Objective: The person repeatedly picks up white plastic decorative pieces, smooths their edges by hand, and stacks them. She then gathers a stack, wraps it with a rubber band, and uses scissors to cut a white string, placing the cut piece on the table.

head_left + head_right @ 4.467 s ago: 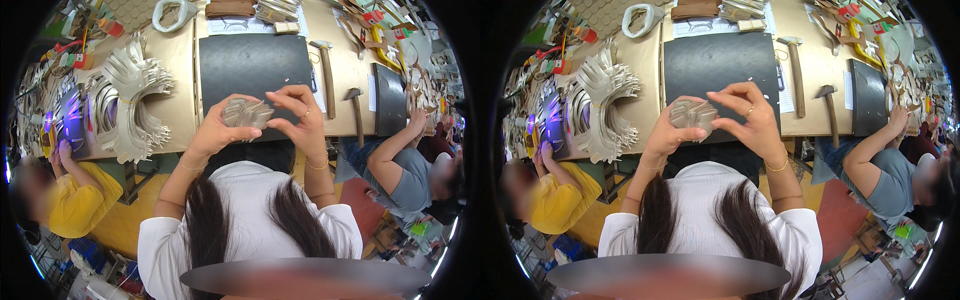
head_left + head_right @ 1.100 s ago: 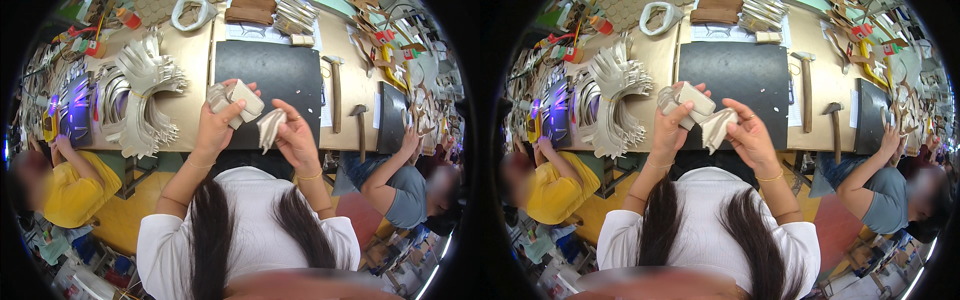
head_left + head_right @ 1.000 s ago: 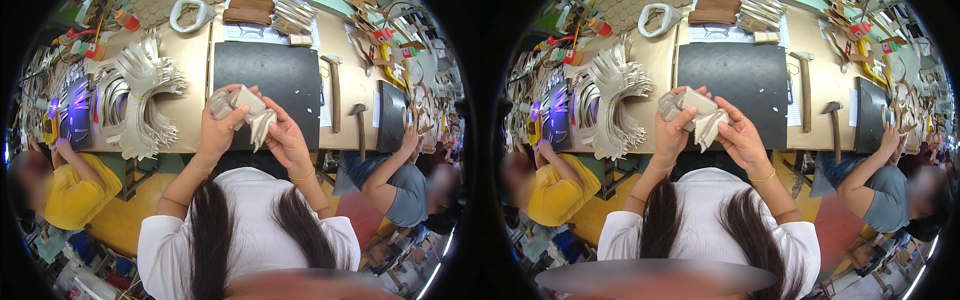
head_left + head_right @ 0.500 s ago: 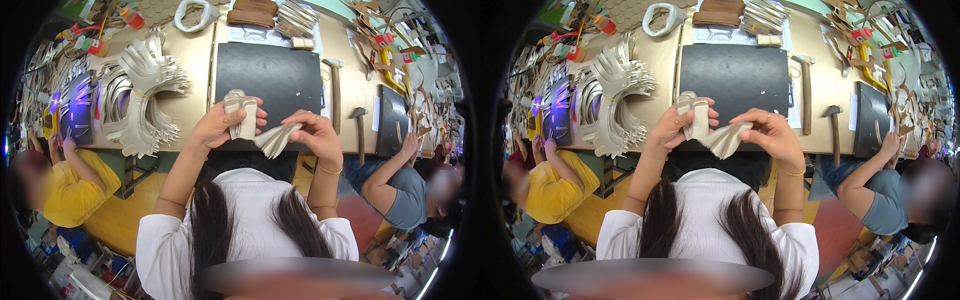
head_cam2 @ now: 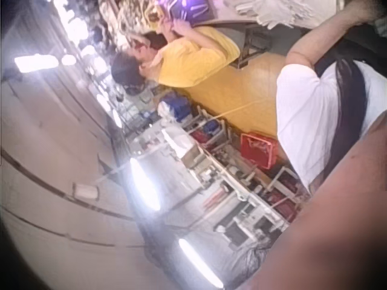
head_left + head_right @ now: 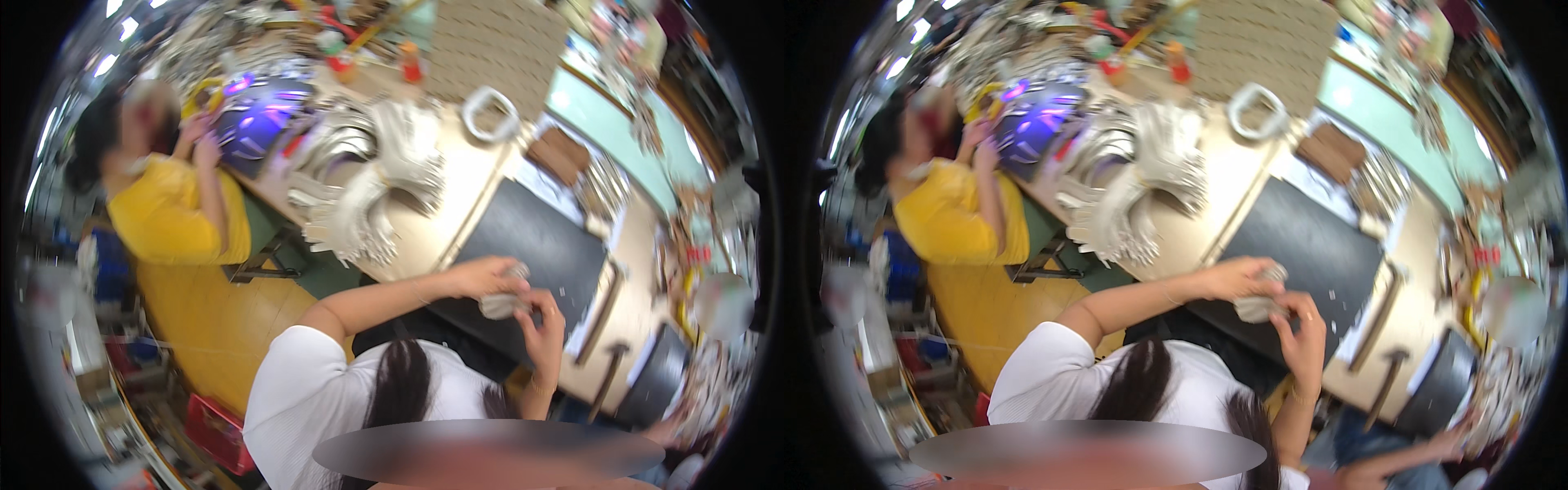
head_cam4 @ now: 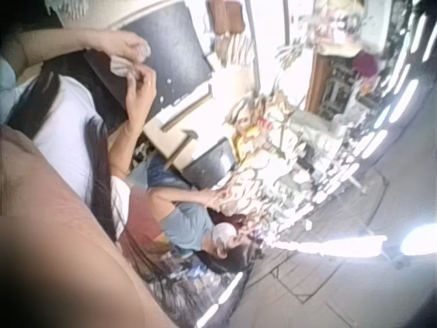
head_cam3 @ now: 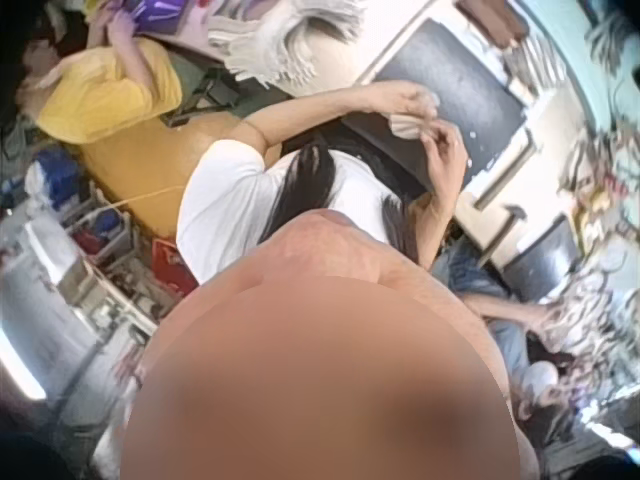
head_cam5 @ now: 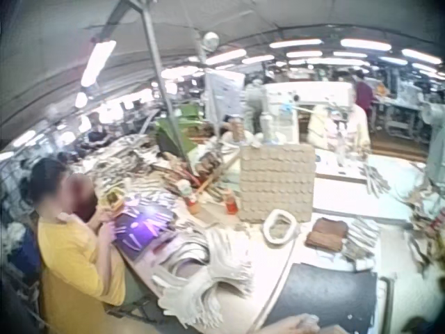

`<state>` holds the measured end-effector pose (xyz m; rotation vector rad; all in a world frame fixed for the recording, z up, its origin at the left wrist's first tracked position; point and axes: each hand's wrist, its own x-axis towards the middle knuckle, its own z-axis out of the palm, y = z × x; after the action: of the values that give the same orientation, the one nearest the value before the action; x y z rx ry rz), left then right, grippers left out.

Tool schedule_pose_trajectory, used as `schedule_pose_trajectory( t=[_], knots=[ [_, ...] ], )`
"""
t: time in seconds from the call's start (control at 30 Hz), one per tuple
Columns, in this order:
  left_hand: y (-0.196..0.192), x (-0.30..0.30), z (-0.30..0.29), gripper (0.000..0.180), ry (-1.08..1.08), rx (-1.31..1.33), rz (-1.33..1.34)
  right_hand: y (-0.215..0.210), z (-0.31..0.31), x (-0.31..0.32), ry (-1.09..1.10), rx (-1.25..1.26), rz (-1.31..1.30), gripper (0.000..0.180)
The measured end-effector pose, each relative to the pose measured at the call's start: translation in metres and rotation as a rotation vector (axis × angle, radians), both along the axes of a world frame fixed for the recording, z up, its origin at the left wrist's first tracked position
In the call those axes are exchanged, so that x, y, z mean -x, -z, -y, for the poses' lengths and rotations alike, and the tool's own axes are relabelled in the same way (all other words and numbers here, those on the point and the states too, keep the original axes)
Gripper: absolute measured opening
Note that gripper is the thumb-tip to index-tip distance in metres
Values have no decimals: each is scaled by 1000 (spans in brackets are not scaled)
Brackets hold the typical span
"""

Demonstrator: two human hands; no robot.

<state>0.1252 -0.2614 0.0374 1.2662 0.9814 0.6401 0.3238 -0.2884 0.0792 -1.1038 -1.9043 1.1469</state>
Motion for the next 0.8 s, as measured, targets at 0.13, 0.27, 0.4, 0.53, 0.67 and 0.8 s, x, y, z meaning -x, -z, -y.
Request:
schedule_pose_trajectory(
  t=[0.13,0.27,0.4,0.53,0.67,0.8],
  knots=[
    [-3,1,-22,46,73,45,-101,26,0,-7,25,167,-223,22],
    [2,-10,-30,64,120,-84,-244,57,-5,-8,-34,324,-298,28],
    [8,-19,-33,74,135,-295,-333,78,-6,-4,108,270,-397,33],
    [14,-21,-36,71,171,-579,-495,89,-4,0,194,216,-360,31],
    [25,-19,-33,62,248,-873,-731,86,-7,-2,211,34,-31,31],
    [29,-21,-26,64,206,-895,-838,70,-9,-8,228,-197,234,41]
  ],
)
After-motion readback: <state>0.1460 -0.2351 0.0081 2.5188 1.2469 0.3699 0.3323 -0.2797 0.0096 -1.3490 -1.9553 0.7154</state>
